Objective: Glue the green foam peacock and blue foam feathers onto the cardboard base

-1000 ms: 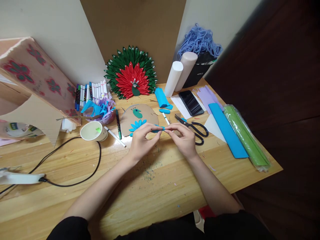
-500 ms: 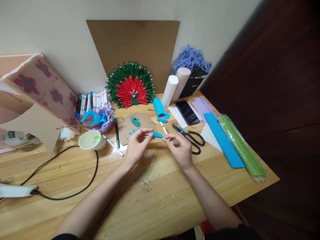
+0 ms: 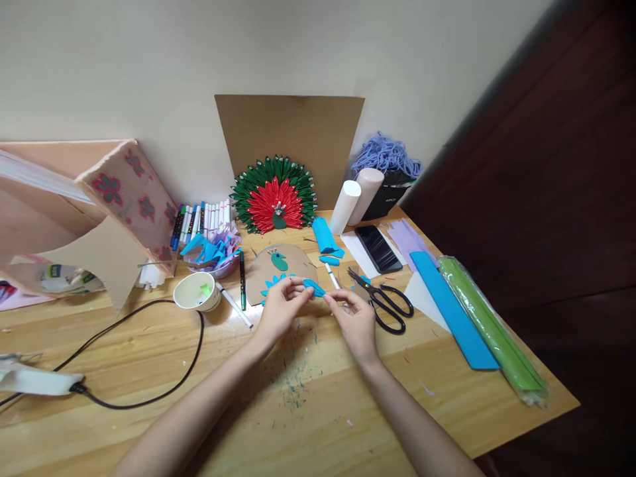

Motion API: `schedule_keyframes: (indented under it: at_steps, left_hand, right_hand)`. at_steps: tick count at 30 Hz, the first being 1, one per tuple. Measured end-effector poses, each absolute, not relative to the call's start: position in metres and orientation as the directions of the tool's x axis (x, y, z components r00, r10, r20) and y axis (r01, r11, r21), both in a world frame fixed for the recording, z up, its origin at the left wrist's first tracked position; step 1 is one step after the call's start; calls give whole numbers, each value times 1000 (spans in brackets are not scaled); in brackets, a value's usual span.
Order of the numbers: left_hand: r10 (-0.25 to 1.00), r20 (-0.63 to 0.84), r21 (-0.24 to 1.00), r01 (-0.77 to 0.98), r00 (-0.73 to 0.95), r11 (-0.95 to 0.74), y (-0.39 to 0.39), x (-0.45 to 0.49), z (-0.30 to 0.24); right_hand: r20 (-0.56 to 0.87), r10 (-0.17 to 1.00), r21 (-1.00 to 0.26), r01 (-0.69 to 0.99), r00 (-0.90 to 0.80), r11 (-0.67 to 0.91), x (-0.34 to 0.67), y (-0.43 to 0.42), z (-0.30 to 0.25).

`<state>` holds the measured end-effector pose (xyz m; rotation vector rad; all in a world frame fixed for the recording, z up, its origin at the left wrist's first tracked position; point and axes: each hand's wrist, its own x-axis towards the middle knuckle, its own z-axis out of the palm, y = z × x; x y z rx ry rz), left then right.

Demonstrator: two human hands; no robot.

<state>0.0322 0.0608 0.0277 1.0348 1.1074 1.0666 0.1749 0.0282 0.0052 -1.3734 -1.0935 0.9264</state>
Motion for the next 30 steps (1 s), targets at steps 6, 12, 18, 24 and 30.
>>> schedule_keyframes:
  at_steps: [6, 12, 18, 24, 30]
  left_hand:
    - [989, -75, 997, 17, 128, 73, 59, 31, 27]
    - [894, 395, 707, 552, 211, -443, 57, 19, 37]
    - [827, 439, 528, 644, 352, -554, 58, 14, 42]
    - [773, 477, 433, 653, 418, -621, 59, 12, 42]
    - [700, 516, 335, 636, 493, -695, 62, 14, 40]
  right_hand:
    - [77, 961, -985, 172, 265, 32, 173, 28, 2]
    - [289, 939, -874, 452, 187, 179, 179, 28, 4]
    - [372, 925, -801, 532, 79, 276, 181, 27, 6]
    - [376, 926, -786, 535, 18, 309, 182, 28, 4]
    - [405, 913, -743, 562, -56, 363, 183, 29, 6]
